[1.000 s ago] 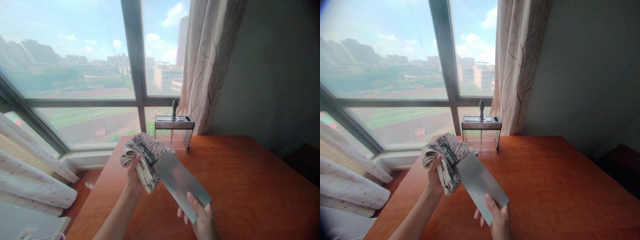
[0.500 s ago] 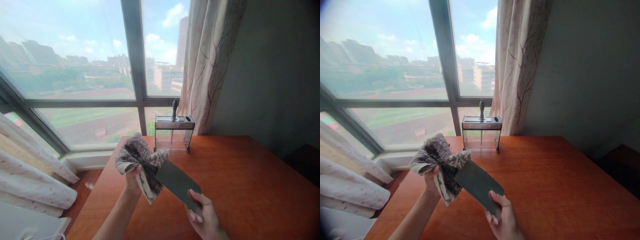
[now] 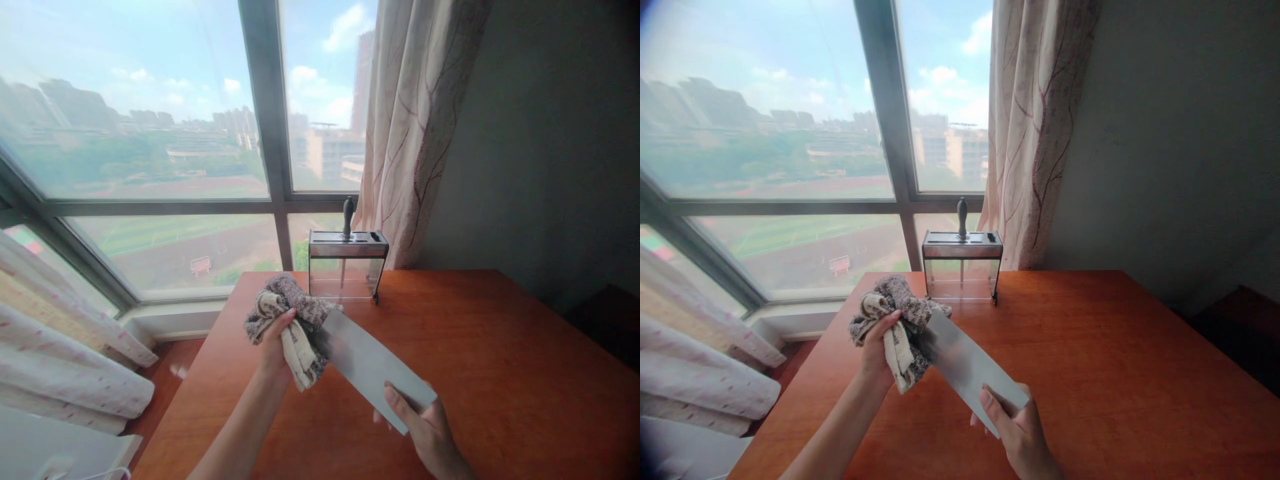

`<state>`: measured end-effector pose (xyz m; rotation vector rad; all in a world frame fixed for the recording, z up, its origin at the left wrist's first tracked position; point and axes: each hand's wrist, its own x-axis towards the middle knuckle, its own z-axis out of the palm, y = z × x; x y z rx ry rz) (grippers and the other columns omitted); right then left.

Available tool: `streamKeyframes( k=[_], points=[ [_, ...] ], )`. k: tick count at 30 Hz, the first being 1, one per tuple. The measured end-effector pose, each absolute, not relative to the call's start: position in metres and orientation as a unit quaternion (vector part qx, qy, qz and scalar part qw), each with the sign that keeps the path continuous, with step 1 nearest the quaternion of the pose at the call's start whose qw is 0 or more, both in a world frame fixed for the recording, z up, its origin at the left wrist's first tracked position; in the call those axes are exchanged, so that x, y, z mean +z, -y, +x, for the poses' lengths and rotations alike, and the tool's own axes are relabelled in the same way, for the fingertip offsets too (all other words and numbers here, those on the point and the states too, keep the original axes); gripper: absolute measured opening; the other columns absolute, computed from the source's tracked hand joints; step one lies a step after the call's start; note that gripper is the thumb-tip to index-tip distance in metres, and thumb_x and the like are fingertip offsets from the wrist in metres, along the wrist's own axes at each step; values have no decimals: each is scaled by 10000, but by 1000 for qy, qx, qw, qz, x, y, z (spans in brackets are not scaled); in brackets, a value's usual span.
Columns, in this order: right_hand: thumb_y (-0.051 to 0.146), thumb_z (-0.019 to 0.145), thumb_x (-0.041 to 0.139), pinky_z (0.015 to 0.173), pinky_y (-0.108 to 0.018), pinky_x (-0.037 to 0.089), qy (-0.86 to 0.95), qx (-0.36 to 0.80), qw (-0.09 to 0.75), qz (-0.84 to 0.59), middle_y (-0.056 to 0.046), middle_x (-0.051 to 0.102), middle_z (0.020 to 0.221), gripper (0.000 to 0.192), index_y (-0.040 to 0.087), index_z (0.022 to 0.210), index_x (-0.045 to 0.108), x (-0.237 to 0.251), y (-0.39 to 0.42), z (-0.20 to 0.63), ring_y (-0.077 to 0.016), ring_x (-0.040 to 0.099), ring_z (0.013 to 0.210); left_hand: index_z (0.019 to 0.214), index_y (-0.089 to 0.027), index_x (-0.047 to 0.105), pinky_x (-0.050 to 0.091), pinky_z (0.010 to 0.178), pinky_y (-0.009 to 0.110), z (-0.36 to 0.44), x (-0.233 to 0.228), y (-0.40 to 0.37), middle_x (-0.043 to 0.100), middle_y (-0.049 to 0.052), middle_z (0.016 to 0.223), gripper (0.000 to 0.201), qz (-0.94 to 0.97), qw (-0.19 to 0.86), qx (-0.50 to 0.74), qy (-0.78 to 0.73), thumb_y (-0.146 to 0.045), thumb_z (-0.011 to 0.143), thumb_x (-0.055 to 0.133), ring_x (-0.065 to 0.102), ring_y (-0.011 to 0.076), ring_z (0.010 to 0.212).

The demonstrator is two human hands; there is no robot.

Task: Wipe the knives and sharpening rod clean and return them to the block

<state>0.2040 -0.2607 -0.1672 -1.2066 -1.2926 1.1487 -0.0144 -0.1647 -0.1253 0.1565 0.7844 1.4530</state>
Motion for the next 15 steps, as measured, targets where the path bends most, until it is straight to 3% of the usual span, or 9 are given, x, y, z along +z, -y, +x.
streamKeyframes(
  k=[3, 6, 9, 11, 13, 15],
  points=[
    [410, 909, 492, 605, -263, 522, 673, 341, 456, -473, -52, 695, 649, 368, 190, 690, 690, -162, 260, 214, -200, 665, 624, 742, -130, 637, 590, 645, 327, -9, -124, 163, 713, 44, 622, 54, 40, 667, 635, -387, -120, 691, 650, 692, 207, 556],
    [236, 926, 459, 731, -270, 546, 797, 210, 411, -389, -75, 746, 874, 257, 192, 1034, 688, -155, 256, 220, -209, 707, 800, 750, -124, 617, 581, 582, 315, -4, -126, 161, 697, 41, 607, 66, 31, 661, 625, -413, -123, 697, 657, 670, 195, 513],
    [131, 911, 462, 835, -275, 534, 853, 136, 375, -336, -111, 710, 1110, 406, 180, 1307, 534, -155, 255, 224, -202, 696, 945, 787, -128, 611, 571, 549, 311, -4, -132, 158, 696, 35, 637, 124, 42, 643, 633, -429, -120, 684, 679, 661, 189, 511],
    [145, 910, 473, 832, -280, 536, 846, 143, 378, -348, -106, 725, 1068, 374, 187, 1269, 569, -158, 257, 226, -204, 701, 928, 797, -133, 613, 566, 551, 299, -7, -135, 155, 691, 25, 650, 163, 51, 621, 649, -437, -122, 663, 705, 657, 177, 519],
    [214, 912, 487, 753, -279, 553, 806, 199, 400, -389, -77, 750, 870, 240, 199, 1041, 689, -163, 262, 228, -204, 714, 795, 795, -139, 617, 559, 557, 272, -11, -136, 153, 681, 7, 650, 204, 67, 592, 673, -438, -128, 631, 737, 651, 157, 527],
    [294, 903, 519, 647, -267, 556, 717, 288, 443, -455, -48, 723, 689, 218, 201, 826, 700, -167, 267, 228, -195, 700, 650, 794, -151, 623, 547, 548, 240, -16, -135, 151, 670, -18, 648, 246, 98, 562, 700, -430, -143, 597, 770, 639, 134, 528]
  ],
)
